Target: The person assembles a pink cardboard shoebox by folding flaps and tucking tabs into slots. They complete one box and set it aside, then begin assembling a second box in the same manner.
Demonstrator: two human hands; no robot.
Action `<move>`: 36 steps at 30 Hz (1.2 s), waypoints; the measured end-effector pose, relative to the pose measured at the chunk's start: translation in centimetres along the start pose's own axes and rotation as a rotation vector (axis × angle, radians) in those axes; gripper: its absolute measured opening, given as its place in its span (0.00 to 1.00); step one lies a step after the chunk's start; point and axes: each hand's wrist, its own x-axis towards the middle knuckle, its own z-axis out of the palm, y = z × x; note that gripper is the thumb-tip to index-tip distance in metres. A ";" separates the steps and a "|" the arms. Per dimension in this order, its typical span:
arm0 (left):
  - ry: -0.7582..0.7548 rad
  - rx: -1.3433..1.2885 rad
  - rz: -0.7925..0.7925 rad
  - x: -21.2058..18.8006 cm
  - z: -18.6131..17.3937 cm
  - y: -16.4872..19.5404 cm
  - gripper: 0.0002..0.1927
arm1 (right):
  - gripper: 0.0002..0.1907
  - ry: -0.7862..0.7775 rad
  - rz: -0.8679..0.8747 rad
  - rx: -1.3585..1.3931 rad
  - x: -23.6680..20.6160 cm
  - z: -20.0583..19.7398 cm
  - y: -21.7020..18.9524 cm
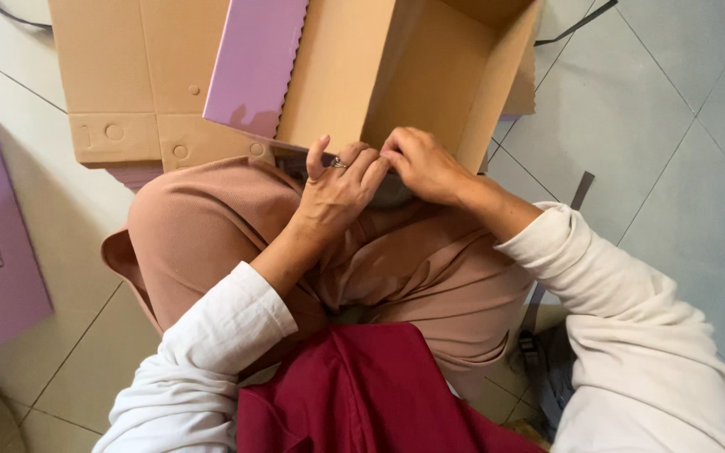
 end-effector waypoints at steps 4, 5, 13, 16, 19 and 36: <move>-0.019 0.014 0.024 0.4 0.2 0.1 0.05 | 0.09 -0.008 -0.014 0.009 0.4 0.0 0.0; -0.027 0.005 0.041 0.4 0.2 0.1 0.03 | 0.10 -0.018 0.001 0.023 0.5 -0.1 -0.1; 0.021 0.013 0.028 0.3 0.2 0.0 0.03 | 0.12 -0.341 0.381 0.459 1.6 -1.8 0.6; -0.022 0.020 0.061 0.5 0.4 0.2 0.03 | 0.11 -0.334 0.425 0.483 1.6 -1.1 1.3; -0.085 0.047 0.080 0.5 0.5 0.3 0.05 | 0.09 -0.271 0.327 0.345 1.8 0.0 1.6; -0.198 0.094 0.022 -0.4 2.0 -0.3 0.03 | 0.10 0.321 0.009 -0.246 -3.2 2.3 -4.2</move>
